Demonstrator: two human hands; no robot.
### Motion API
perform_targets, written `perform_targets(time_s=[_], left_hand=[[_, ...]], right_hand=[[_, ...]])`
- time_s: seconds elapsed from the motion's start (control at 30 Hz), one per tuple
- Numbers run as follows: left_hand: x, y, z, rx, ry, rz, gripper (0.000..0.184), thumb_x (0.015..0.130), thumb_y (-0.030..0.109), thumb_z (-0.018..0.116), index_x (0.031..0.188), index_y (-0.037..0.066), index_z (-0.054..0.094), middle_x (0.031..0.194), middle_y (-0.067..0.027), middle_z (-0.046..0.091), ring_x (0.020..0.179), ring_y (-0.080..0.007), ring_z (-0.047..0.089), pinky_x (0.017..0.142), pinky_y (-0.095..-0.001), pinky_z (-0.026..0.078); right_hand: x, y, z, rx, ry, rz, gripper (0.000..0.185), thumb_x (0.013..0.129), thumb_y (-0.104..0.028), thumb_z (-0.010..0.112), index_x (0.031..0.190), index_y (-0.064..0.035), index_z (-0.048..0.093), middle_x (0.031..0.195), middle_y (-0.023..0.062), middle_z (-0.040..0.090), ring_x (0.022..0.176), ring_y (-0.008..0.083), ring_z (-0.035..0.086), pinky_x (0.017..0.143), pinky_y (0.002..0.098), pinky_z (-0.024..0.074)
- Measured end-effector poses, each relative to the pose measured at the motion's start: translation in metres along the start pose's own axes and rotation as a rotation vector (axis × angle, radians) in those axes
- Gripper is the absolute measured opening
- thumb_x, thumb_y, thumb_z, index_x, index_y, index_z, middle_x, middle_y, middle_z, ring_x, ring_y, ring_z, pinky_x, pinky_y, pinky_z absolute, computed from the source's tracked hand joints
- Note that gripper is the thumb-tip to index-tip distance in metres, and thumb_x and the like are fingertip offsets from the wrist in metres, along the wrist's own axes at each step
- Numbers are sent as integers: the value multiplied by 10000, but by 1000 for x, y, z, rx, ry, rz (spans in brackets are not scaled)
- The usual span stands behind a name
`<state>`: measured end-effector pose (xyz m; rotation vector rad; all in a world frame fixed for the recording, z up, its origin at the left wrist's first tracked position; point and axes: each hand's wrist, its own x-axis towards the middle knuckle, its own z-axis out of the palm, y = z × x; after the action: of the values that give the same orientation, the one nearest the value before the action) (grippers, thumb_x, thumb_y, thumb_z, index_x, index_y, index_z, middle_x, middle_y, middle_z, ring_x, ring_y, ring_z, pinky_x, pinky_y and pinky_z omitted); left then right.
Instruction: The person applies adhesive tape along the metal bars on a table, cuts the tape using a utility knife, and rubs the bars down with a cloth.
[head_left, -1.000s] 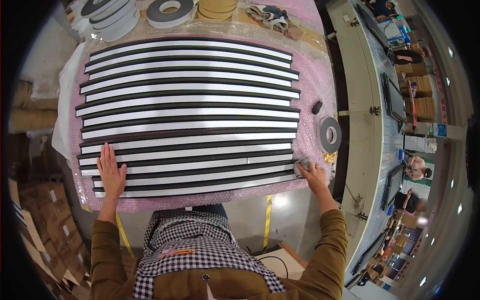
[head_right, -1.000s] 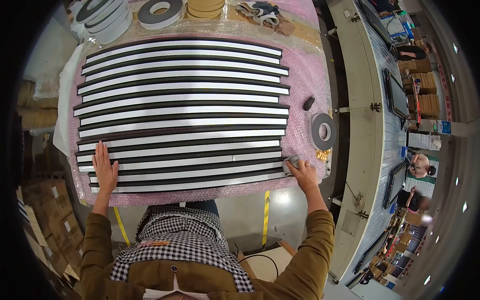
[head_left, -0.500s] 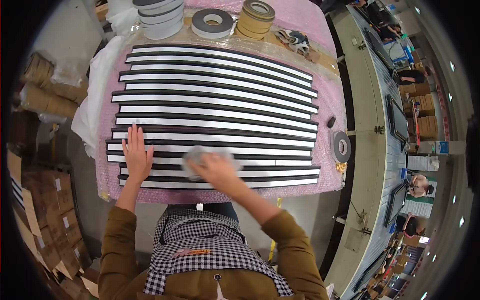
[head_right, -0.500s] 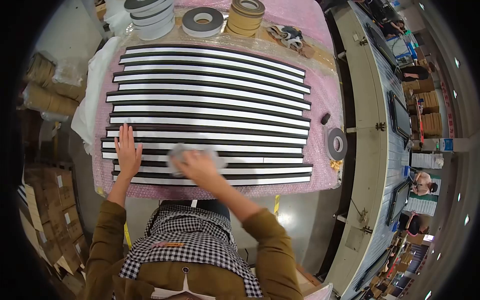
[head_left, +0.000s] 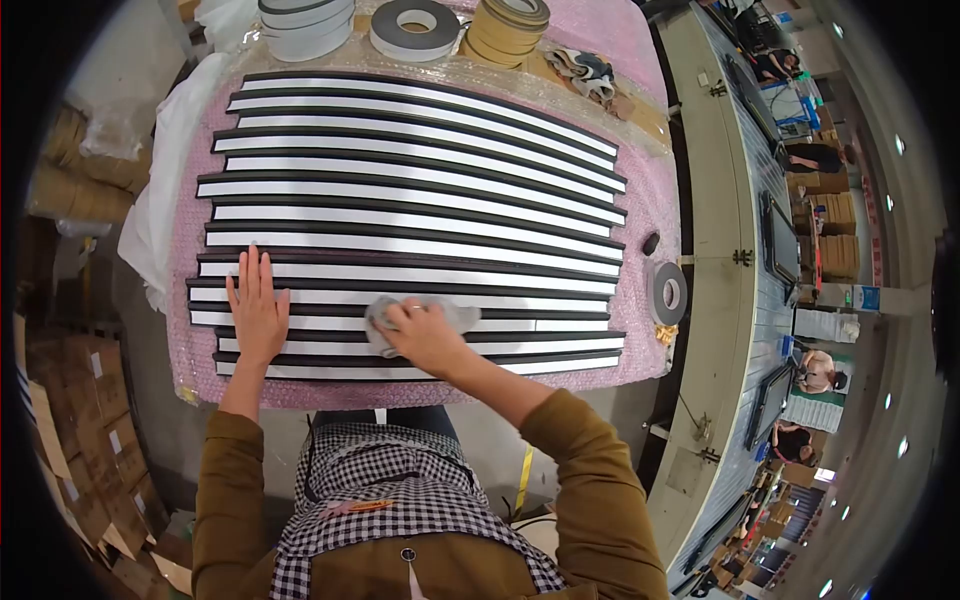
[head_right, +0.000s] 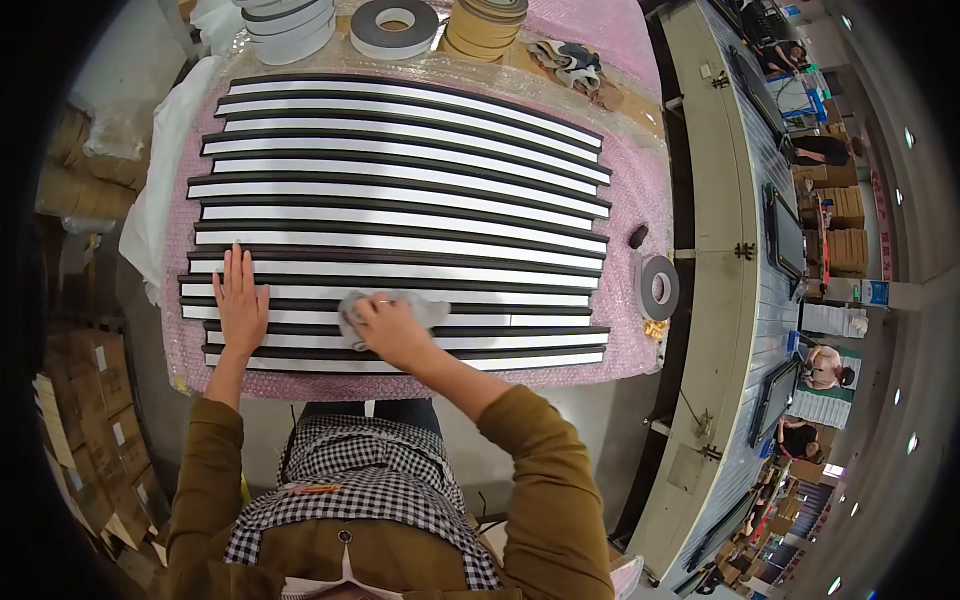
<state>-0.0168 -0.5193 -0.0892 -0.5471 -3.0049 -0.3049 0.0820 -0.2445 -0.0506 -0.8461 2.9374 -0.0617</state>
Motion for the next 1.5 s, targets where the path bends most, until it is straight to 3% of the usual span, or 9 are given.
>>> perform_targets(time_s=[0.4,0.5,0.63,0.7,0.77,0.83,0.93,1.3,1.5], left_hand=[[0,-4,8,84,33,41,575,945,246,406,1470,75,246,1542,-94,210,1431,-262,176,1138,-490,111],[2,-1,6,78,25,49,622,912,215,483,1469,72,244,1541,-110,205,1431,-290,165,1131,-509,123],[10,56,-14,29,51,133,682,820,169,609,1429,62,321,1500,-147,262,1405,-342,205,1115,-526,174],[14,128,-17,-138,-53,328,702,710,134,700,1349,53,420,1439,-173,325,1349,-375,288,1090,-532,234],[11,193,5,-416,-155,621,582,705,246,739,1208,55,519,1320,-132,421,1253,-327,390,1068,-512,280],[7,259,15,-368,-112,893,546,732,289,723,1190,61,531,1234,-102,452,1205,-291,413,1064,-486,296],[12,314,40,-445,-127,984,512,757,294,699,1185,61,544,1187,-85,456,1164,-266,430,1060,-460,311],[22,332,49,-394,-210,995,439,782,265,668,1174,92,578,1156,-57,454,1154,-242,425,1056,-440,326],[21,334,49,-394,-217,982,427,767,245,677,1158,92,597,1159,-57,456,1144,-251,434,1049,-442,342]], right_hand=[[-180,130,-28,-168,-240,111,471,821,-186,557,1286,-258,539,1059,62,483,923,241,531,615,380,486],[-201,149,-47,-217,-262,106,467,819,-181,556,1278,-260,548,1052,61,481,906,237,528,609,374,495],[-223,155,-68,-196,-92,291,462,818,-141,535,1257,-280,573,1003,53,485,855,234,528,613,326,494],[-227,149,-50,-149,-83,262,460,816,-168,538,1263,-274,561,1022,58,478,866,234,523,607,337,492],[-224,148,-40,-124,-74,251,459,815,-181,540,1266,-272,555,1032,61,474,871,233,520,605,343,491],[-224,148,-33,-116,-54,243,453,819,-189,539,1265,-270,554,1025,57,477,874,229,521,599,336,485],[-230,151,-23,-83,-65,245,446,823,-197,538,1263,-269,555,1021,54,478,880,226,521,598,333,481],[-247,180,-9,-5,-60,183,483,800,-184,552,1273,-284,553,987,36,471,889,230,509,608,324,459],[-317,227,-13,-66,-135,200,491,804,-174,543,1277,-305,552,993,36,471,890,219,511,625,340,439]])
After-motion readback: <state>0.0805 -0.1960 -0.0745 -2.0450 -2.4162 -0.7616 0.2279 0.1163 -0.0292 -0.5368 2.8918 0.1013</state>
